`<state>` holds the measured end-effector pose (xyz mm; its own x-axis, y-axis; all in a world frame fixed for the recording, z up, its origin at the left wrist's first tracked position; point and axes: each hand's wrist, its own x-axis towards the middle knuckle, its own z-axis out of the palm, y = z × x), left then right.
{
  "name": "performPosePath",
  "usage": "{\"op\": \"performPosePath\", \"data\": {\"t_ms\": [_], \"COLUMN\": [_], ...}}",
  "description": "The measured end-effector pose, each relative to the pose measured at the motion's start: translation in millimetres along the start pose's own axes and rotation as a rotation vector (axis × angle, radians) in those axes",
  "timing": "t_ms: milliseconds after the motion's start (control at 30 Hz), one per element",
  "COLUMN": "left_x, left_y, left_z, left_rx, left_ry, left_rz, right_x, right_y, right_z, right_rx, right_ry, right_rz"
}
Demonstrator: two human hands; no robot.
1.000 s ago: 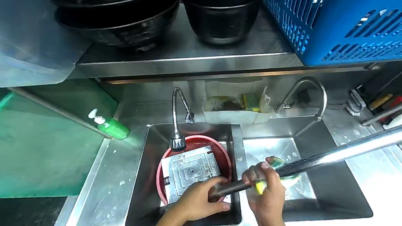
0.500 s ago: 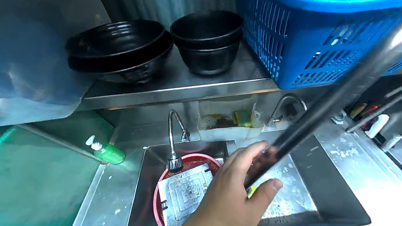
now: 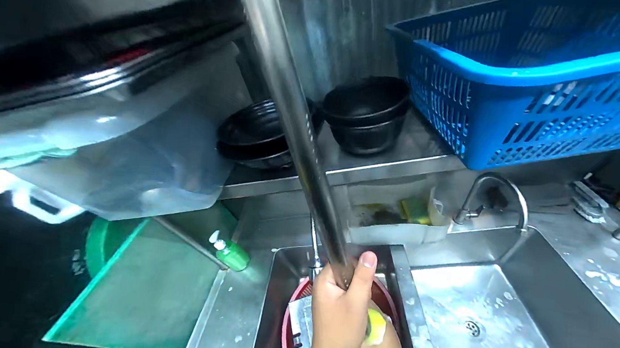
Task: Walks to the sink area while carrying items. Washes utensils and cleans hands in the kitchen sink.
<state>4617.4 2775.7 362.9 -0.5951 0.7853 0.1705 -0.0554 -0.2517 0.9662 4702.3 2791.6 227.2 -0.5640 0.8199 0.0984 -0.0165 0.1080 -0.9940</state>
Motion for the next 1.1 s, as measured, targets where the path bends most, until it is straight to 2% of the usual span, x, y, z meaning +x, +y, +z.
{"op": "performPosePath", "data": {"t_ms": [100, 233, 367, 533, 667, 800, 867, 900, 1000, 1100], "left_x": [-8, -15, -21, -27, -30, -29, -26, -25, -33, -46], "left_y": [1, 18, 41, 76, 79, 99, 117, 122, 114, 86], "left_z": [-10, -24, -47, -85, -103, -128, -150, -162, -189, -202], "left_rx": [-0.041, -0.099, -0.257, -0.406, -0.442, -0.341, -0.249, -0.223, -0.18, -0.182], "left_ry": [0.038, 0.017, -0.118, -0.396, -0.373, -0.257, -0.267, -0.281, -0.253, -0.212], "left_rz": [0.003, 0.074, 0.206, 0.312, 0.302, 0.309, 0.323, 0.332, 0.32, 0.291], "right_x": [-5, -12, -16, -22, -22, -26, -31, -29, -2, 65], "right_y": [12, 63, 103, 157, 184, 208, 215, 214, 195, 144], "right_z": [6, 12, 9, -19, -37, -44, -39, -35, -36, -52], "right_rx": [-0.048, -0.045, -0.163, -0.285, -0.405, -0.634, -0.643, -0.556, -0.19, 0.218], "right_ry": [-0.068, -0.2, -0.295, -0.409, -0.572, -0.699, -0.629, -0.508, -0.127, 0.042], "right_rz": [0.01, 0.05, 0.121, 0.121, 0.279, 0.581, 0.687, 0.727, 0.81, 0.795]}}
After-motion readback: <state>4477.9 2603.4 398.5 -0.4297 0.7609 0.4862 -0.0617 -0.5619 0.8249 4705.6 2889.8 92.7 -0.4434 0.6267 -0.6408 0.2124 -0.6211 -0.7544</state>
